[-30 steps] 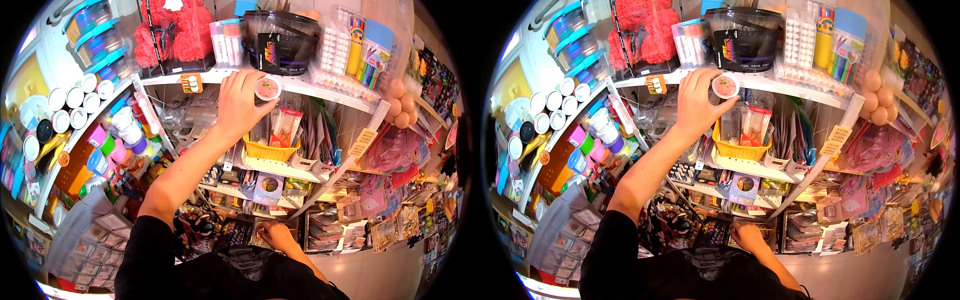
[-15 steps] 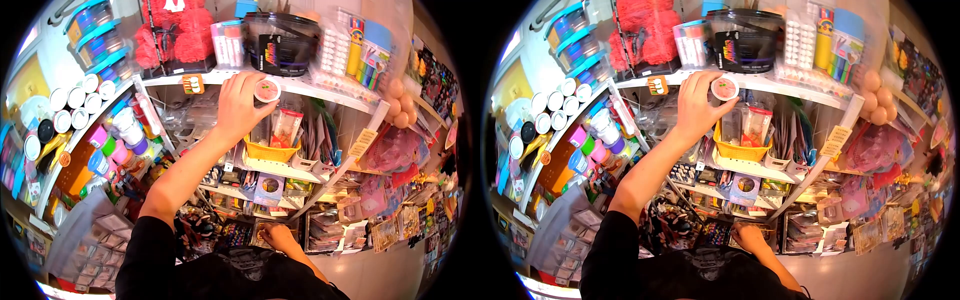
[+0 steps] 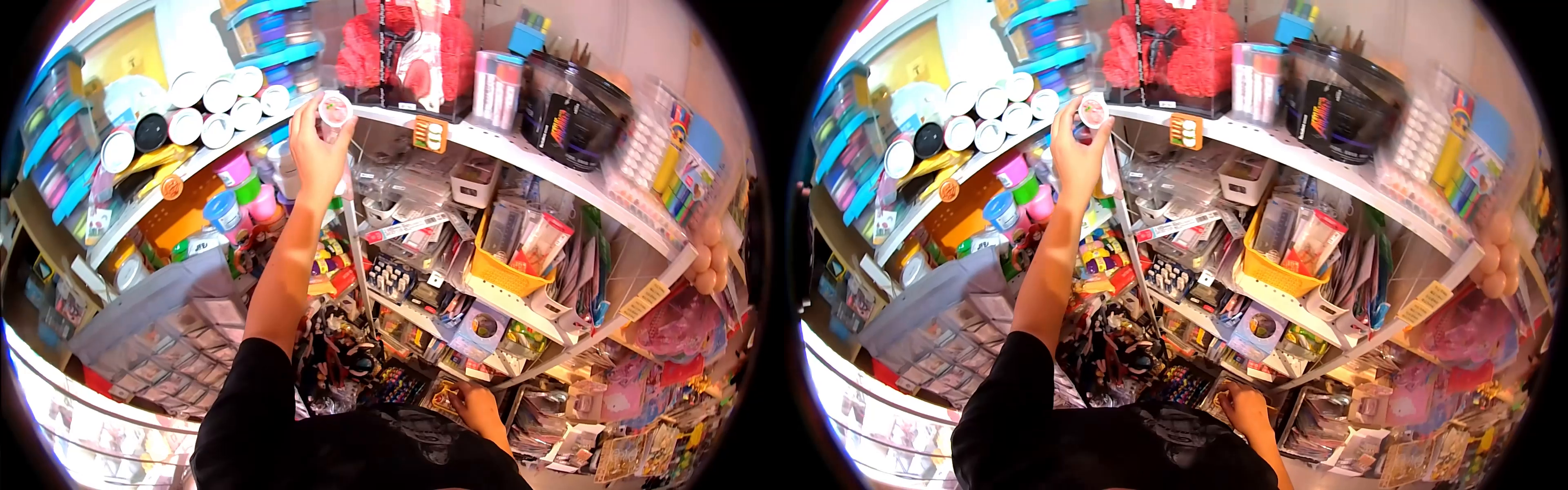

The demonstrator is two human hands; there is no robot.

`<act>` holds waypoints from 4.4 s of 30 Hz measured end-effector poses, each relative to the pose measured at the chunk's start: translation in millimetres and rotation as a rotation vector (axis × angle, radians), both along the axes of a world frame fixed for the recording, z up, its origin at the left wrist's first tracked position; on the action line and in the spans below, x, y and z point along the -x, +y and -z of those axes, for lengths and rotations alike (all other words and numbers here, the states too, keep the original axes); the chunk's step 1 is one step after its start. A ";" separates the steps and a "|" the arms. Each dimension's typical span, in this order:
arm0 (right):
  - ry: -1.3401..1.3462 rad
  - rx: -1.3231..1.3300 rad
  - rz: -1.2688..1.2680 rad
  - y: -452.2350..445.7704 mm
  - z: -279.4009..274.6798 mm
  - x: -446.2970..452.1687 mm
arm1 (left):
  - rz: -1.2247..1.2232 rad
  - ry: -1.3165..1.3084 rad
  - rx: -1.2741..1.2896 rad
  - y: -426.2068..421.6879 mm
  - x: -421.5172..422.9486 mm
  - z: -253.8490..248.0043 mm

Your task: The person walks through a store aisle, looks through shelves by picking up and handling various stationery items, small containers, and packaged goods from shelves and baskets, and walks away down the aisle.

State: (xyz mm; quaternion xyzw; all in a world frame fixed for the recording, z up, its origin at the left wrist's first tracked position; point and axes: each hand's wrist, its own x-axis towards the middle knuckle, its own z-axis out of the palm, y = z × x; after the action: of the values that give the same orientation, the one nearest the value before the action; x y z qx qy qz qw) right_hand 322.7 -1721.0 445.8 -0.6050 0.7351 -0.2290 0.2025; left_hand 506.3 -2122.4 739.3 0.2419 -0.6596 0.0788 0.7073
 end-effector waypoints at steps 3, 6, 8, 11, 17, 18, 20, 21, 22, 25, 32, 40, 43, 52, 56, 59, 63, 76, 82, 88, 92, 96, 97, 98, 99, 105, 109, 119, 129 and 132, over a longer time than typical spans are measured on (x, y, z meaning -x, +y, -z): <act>0.011 0.001 -0.013 -5.1 10.0 2.7 | -0.047 0.046 -0.096 -25.1 -14.5 5.1; 0.017 0.025 -0.030 -9.7 5.8 1.5 | -0.025 0.104 -0.195 -46.6 -17.9 11.1; 0.020 0.020 -0.034 -10.7 6.3 0.6 | 0.033 0.114 -0.241 -51.0 -17.7 12.8; 0.023 0.026 -0.028 -9.5 8.9 -1.0 | 0.030 0.081 -0.218 -48.0 -16.1 9.3; 0.024 0.023 -0.020 -5.1 8.1 -2.5 | -0.123 0.017 -0.095 -44.4 -19.5 1.8; 0.021 0.036 -0.014 -5.1 7.0 -2.6 | -0.222 -0.007 -0.045 -44.1 -21.7 0.8; -0.001 0.016 -0.007 -4.9 2.0 -4.5 | -0.318 -0.056 -0.029 -47.1 -29.0 1.1; -0.023 -0.005 0.005 -4.6 0.2 -4.5 | -0.405 -0.100 -0.041 -48.1 -32.3 2.1; -0.021 -0.006 0.000 -4.8 -0.5 -4.1 | -0.492 -0.146 -0.054 -49.6 -35.9 3.0; 0.011 -0.007 -0.020 -6.4 1.3 -3.6 | -0.574 -0.156 -0.016 -55.2 -46.3 6.9; -0.029 0.017 -0.047 -14.7 0.3 -5.2 | -0.645 -0.178 -0.061 -56.2 -70.7 21.5; -0.017 0.014 -0.072 -18.8 1.9 -3.5 | -0.695 -0.224 -0.046 -67.2 -88.9 27.8; -0.024 0.008 -0.068 -17.6 5.1 -1.0 | -0.678 -0.235 0.000 -73.0 -93.5 30.7; -0.008 0.005 -0.075 -13.4 8.2 2.4 | -0.664 -0.223 0.013 -67.0 -94.1 24.1; -0.010 0.016 -0.072 -12.5 7.0 3.4 | -0.668 -0.233 0.013 -71.7 -95.6 25.7; -0.007 0.030 -0.073 -12.3 8.0 4.7 | -0.678 -0.226 0.042 -72.8 -94.4 25.1; -0.006 0.033 -0.076 -11.4 10.8 6.3 | -0.682 -0.215 0.036 -70.2 -93.2 24.8; -0.025 -0.018 -0.075 -12.1 5.6 9.0 | -0.668 -0.230 0.052 -70.9 -96.1 25.7; -0.011 -0.026 -0.077 -12.3 6.1 10.2 | -0.689 -0.246 0.047 -68.8 -95.9 26.2; -0.037 -0.001 -0.100 -21.1 16.7 7.7 | -0.308 0.081 0.186 24.4 -45.6 37.3; -0.013 0.014 -0.143 -32.6 16.0 2.5 | 0.149 -0.115 -0.119 117.9 -37.7 86.1; 0.014 0.103 -0.246 -52.1 30.7 0.4 | 0.290 -0.270 -0.568 162.1 -52.6 169.2; -0.028 0.091 -0.254 -56.8 26.0 -3.7 | 0.366 -0.304 -0.743 172.8 -62.1 184.2; -0.030 0.071 -0.272 -62.4 24.7 -6.4 | 0.445 -0.332 -0.920 183.7 -71.2 200.9; -0.055 0.076 -0.289 -67.7 25.6 -9.4 | 0.463 -0.341 -0.998 191.9 -79.4 222.3; -0.110 -0.038 -0.474 -107.1 53.5 -29.0 | 0.365 -0.481 -1.165 239.6 -119.3 293.5; -0.470 -0.302 -0.468 -136.8 123.8 -42.2 | 0.335 -0.414 -1.229 252.8 -142.5 301.7; -0.736 -0.706 -0.319 -151.5 258.3 -65.6 | 0.320 -0.330 -1.369 267.4 -187.0 308.5; -0.695 -0.926 -0.361 -127.8 358.8 -16.4 | 0.166 -0.288 -1.570 323.2 -159.5 322.4; -0.738 -1.056 -0.309 -133.0 387.9 -0.1 | 0.111 -0.205 -1.594 346.6 -150.7 319.5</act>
State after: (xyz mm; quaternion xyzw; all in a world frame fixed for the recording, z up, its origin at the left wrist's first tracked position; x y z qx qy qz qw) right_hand 322.8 -1854.0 57.9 -0.4048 0.5359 0.0017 0.7409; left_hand 657.1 -1775.8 419.8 0.6323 -0.5902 -0.4289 0.2607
